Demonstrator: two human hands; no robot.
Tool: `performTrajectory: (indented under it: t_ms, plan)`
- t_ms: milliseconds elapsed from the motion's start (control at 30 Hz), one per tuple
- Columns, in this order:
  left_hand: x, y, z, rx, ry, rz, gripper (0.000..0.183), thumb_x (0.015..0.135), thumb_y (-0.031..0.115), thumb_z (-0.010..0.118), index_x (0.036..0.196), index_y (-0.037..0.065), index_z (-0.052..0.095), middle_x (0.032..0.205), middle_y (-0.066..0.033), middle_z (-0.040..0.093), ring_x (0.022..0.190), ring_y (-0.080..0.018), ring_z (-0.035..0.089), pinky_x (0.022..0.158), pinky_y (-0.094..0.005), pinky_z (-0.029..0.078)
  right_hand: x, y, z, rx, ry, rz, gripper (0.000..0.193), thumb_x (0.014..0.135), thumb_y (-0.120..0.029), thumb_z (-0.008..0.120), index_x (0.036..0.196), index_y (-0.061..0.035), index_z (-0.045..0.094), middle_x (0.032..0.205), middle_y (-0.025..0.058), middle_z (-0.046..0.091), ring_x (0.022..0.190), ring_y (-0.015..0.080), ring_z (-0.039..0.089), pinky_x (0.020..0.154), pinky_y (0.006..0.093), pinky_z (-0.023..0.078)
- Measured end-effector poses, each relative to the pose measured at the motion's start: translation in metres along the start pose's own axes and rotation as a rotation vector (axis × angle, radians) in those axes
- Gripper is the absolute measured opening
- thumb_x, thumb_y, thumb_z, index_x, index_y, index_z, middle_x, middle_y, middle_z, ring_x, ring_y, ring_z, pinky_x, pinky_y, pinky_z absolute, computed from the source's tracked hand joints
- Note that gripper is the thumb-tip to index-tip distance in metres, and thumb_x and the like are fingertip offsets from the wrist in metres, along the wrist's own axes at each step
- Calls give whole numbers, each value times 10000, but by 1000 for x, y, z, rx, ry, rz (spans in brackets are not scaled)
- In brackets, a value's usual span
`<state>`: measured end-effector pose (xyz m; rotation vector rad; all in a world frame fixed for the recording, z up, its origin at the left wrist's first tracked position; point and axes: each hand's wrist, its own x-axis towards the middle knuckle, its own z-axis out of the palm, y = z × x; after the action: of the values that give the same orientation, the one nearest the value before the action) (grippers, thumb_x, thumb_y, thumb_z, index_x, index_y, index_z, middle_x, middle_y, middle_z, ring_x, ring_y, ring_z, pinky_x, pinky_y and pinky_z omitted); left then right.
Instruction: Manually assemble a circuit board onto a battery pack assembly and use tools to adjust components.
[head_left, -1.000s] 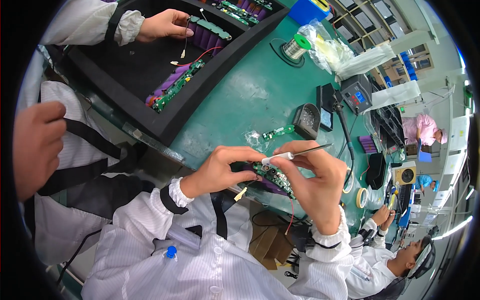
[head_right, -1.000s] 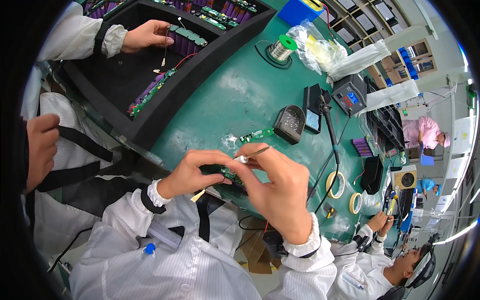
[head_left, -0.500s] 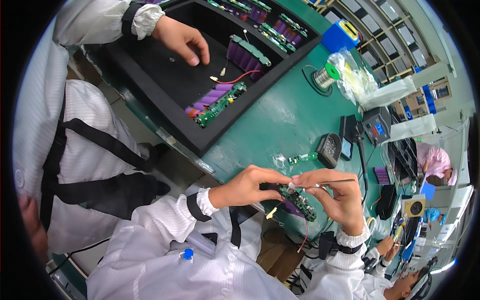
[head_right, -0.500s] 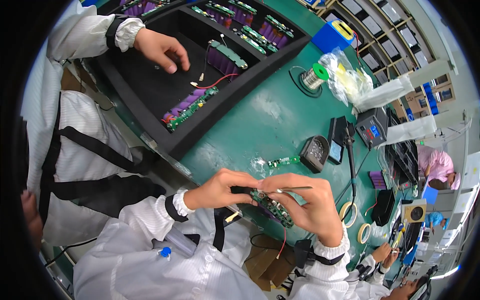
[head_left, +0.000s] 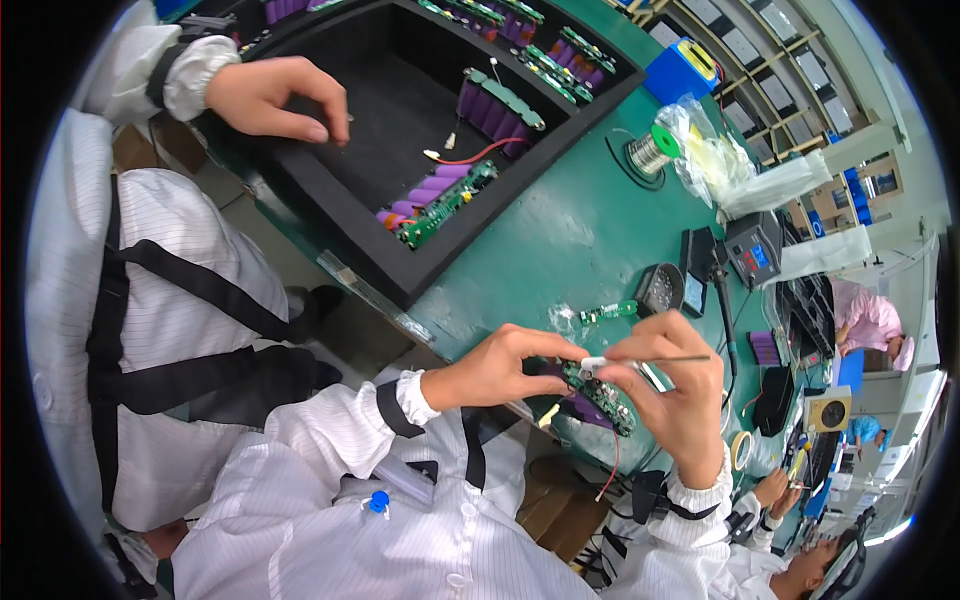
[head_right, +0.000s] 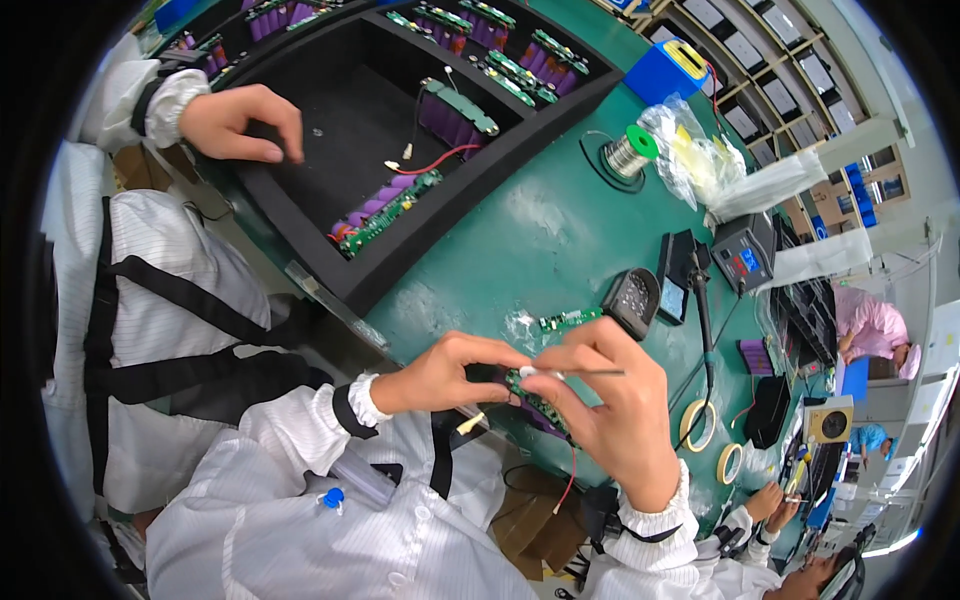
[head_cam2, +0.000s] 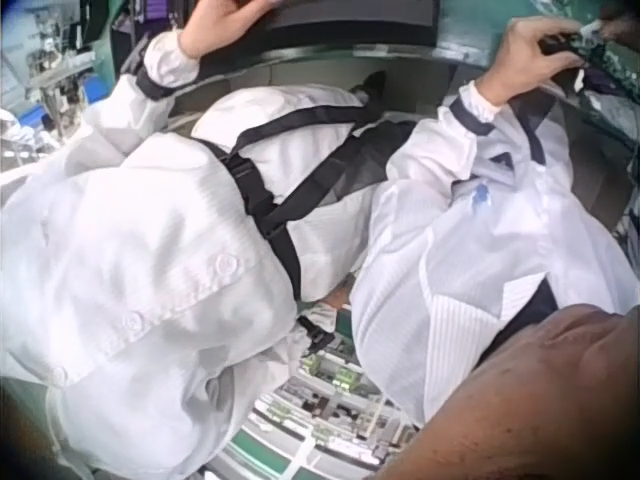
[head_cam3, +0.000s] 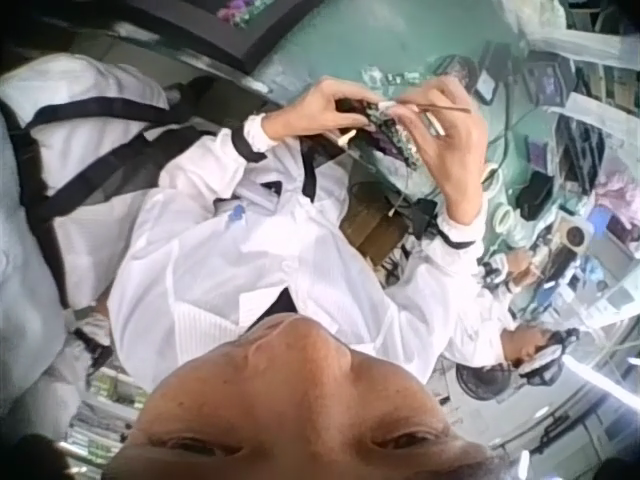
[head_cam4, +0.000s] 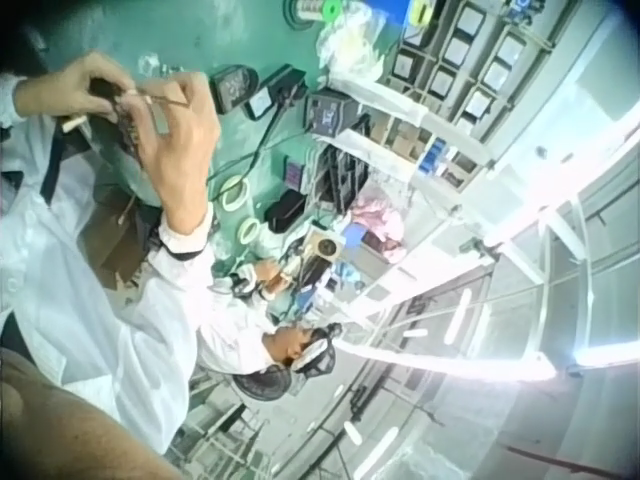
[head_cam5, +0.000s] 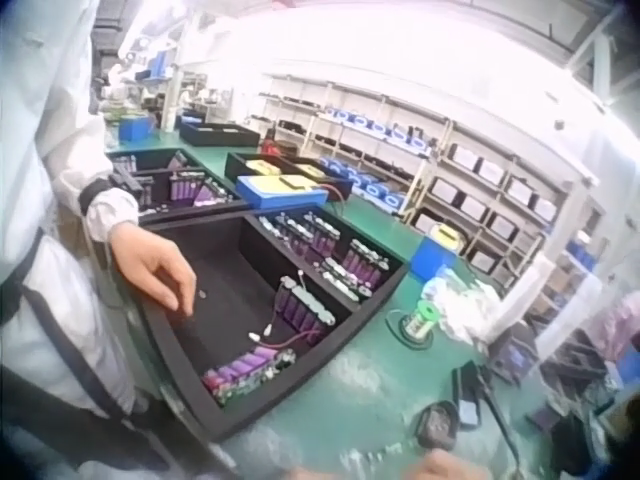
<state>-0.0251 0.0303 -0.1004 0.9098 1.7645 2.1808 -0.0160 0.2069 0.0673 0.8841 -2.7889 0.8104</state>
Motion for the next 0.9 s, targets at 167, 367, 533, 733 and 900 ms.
performTrajectory:
  t_ms: [167,367,533,733,900]
  plan:
    - [-2,-6,-6,15,7,29,400,811,42,796,1196,-1,700,1090,-146,745,952,-258,723,844,-345,550,6,-7,-2,95,-44,129,204,759,-15,826,951,-13,756,911,107,727,794,260,714,683,322,557]
    - [2,5,-11,7,-61,-15,431,815,20,764,1238,7,682,1123,-126,743,992,-234,714,885,-346,542,7,-6,-15,150,-158,122,224,790,29,774,1007,-13,741,967,126,742,837,302,728,716,350,574]
    - [6,30,-26,-147,-93,-47,541,867,-28,644,1400,44,580,1224,-93,713,1153,-242,664,1001,-365,498,13,-8,-13,173,-223,155,238,799,55,743,1025,-18,728,975,135,741,865,325,733,731,367,579]
    - [30,62,-31,83,-189,-7,362,894,23,677,1256,0,665,1150,-160,738,1141,-258,694,972,-364,516,15,-8,-13,121,-214,130,224,797,81,724,994,-25,718,971,94,740,922,291,691,759,356,576]
    - [33,53,-27,112,-43,-14,304,819,97,810,1093,-9,730,1015,-150,767,945,-205,751,804,-308,559,9,-15,4,268,-27,149,263,775,75,755,1009,-43,733,944,88,722,920,249,679,744,332,570]
